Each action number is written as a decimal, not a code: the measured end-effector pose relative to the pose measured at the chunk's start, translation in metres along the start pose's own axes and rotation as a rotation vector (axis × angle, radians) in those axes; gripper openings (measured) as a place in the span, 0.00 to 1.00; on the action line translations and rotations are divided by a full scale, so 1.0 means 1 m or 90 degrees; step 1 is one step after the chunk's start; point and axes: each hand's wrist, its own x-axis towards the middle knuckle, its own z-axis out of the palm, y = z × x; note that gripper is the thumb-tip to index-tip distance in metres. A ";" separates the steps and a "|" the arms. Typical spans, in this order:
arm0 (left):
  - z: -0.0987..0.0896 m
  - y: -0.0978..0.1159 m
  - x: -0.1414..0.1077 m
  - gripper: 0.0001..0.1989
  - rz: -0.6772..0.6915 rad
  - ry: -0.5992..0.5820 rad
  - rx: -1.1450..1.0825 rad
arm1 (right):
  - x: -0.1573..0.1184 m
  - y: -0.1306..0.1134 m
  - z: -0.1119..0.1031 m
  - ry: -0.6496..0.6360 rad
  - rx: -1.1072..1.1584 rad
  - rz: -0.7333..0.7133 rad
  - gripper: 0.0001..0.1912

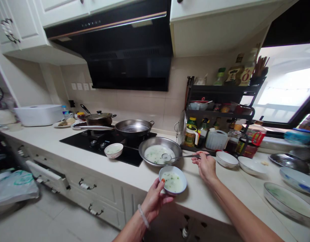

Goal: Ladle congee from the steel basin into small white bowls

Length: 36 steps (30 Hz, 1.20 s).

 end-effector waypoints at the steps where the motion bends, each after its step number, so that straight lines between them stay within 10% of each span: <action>1: 0.000 0.000 0.000 0.25 0.000 -0.001 0.000 | -0.001 -0.004 0.000 -0.005 0.001 -0.001 0.09; 25: -0.004 -0.003 0.003 0.23 0.009 0.013 -0.002 | -0.098 -0.069 -0.064 -0.276 -0.186 -0.196 0.12; 36: -0.005 -0.003 0.003 0.22 0.007 0.004 -0.002 | -0.069 -0.058 -0.068 -0.038 -0.057 -0.017 0.13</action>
